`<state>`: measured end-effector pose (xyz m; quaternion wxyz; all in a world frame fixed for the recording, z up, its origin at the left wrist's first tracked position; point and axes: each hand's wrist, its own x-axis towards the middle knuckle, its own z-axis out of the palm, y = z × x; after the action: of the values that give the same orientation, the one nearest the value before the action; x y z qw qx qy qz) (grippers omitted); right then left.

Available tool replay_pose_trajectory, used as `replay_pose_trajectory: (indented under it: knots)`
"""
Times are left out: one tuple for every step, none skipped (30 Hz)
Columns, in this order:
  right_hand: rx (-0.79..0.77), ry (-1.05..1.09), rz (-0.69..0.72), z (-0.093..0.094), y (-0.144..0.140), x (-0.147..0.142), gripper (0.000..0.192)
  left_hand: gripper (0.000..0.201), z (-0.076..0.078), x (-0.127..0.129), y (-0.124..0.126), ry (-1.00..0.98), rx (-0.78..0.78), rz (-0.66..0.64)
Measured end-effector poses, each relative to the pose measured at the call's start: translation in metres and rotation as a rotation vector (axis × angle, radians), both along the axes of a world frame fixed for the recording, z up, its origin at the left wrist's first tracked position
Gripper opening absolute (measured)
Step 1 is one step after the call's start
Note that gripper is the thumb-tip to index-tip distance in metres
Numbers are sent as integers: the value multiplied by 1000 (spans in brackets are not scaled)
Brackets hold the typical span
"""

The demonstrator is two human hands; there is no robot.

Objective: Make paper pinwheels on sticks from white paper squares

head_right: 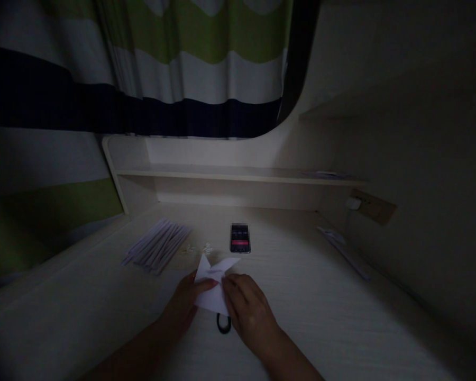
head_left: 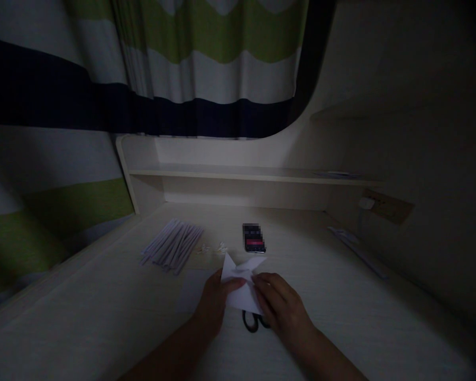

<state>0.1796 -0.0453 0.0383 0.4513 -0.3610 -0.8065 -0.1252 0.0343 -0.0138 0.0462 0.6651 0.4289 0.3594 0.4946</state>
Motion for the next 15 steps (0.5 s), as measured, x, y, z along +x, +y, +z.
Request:
replay_pose_trajectory:
  knots:
    - [15,-26,0,1,0,0,32,29,-1,0,0,-3,-2,-6]
    - [30,-55,-5,2,-1,1,32,31,-1,-1,0,0,-2,-13]
    - [47,-83,-15,3,-1,2,32,32,-1,-1,0,8,0,-19]
    - [64,-108,-26,3,-1,2,32,33,-1,-2,0,19,4,-19]
    - [75,-133,-38,3,-1,3,32,34,-1,-2,0,34,4,-15]
    - [81,-153,-49,2,0,3,33,33,0,-3,0,47,4,-9]
    - [82,-171,-58,2,0,4,33,33,0,-3,0,59,6,1]
    - [79,-186,-68,1,0,4,33,31,1,-3,-1,68,8,14]
    - [69,-194,-78,0,0,3,32,28,2,-3,-1,74,12,28]
    - [58,-197,-87,0,1,2,30,26,2,-2,-1,75,17,43]
    - [50,-193,-94,0,1,2,29,25,3,-2,-1,79,21,55]
    - [43,-190,-100,0,1,1,27,24,2,-2,-1,84,29,64]
    - [37,-190,-108,0,2,1,26,24,2,-1,-1,90,38,68]
    - [36,-195,-118,0,2,1,26,24,1,-1,0,96,46,69]
    - [37,-207,-127,0,2,1,26,25,0,-1,0,100,52,68]
